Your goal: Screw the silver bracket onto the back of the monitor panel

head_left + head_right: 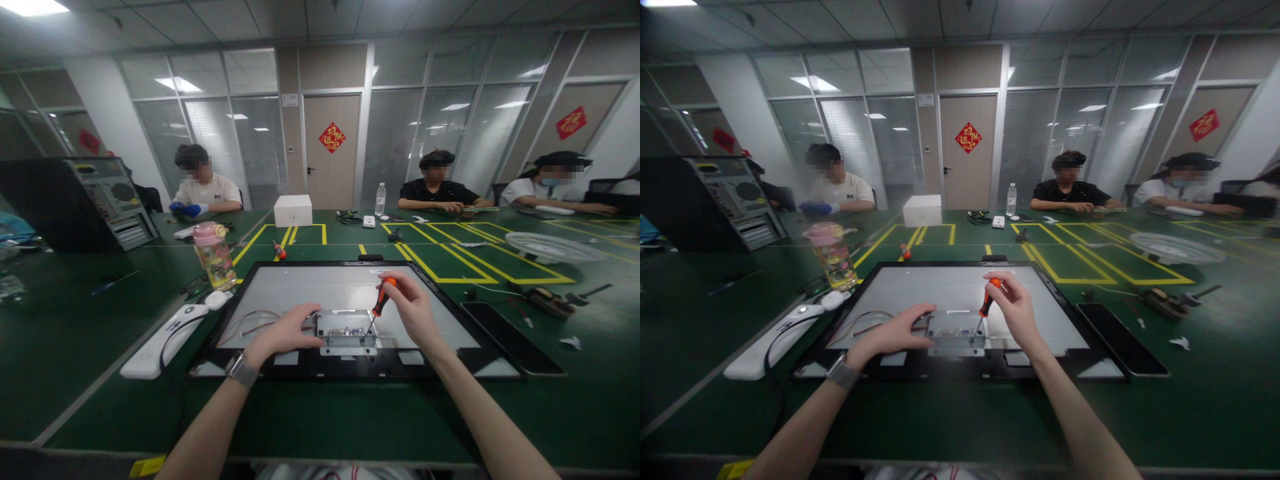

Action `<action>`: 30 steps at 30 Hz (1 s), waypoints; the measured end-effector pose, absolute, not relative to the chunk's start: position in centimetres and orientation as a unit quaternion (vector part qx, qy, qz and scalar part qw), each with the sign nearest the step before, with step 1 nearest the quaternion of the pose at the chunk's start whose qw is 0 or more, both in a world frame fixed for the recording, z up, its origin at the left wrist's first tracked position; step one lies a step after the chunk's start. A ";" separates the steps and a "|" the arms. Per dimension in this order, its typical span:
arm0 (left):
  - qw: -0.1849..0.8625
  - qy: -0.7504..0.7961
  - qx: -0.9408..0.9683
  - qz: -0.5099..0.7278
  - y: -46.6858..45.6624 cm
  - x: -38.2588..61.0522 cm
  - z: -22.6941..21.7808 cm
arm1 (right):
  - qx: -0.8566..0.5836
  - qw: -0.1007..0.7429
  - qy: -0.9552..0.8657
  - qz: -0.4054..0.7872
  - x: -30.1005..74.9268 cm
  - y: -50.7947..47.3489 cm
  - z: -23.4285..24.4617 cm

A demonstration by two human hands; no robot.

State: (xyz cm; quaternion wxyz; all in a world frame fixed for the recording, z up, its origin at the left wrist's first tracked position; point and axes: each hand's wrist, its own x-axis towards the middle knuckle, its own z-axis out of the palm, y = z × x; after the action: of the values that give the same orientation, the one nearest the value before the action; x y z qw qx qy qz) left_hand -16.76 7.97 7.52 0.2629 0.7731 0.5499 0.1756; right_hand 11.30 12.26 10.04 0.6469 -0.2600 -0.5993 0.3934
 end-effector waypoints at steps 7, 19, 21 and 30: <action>0.261 0.550 0.774 0.177 8.0 -16.6 7.6 | -0.255 0.625 -0.631 0.382 11.2 11.8 10.5; 0.259 0.553 0.773 0.173 7.9 -16.5 7.8 | -0.266 0.623 -0.652 0.340 11.0 11.5 10.5; 0.257 0.551 0.774 0.174 7.9 -16.6 7.7 | -0.274 0.635 -0.655 0.305 10.9 11.5 10.7; 0.260 0.549 0.775 0.176 8.0 -16.7 7.6 | -0.269 0.627 -0.649 0.335 11.2 11.6 10.4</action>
State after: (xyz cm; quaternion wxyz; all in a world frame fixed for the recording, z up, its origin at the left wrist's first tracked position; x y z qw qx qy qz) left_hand -16.71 7.98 7.56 0.2604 0.7748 0.5486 0.1759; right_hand 11.22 11.57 10.36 0.6275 -0.2688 -0.6492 0.3355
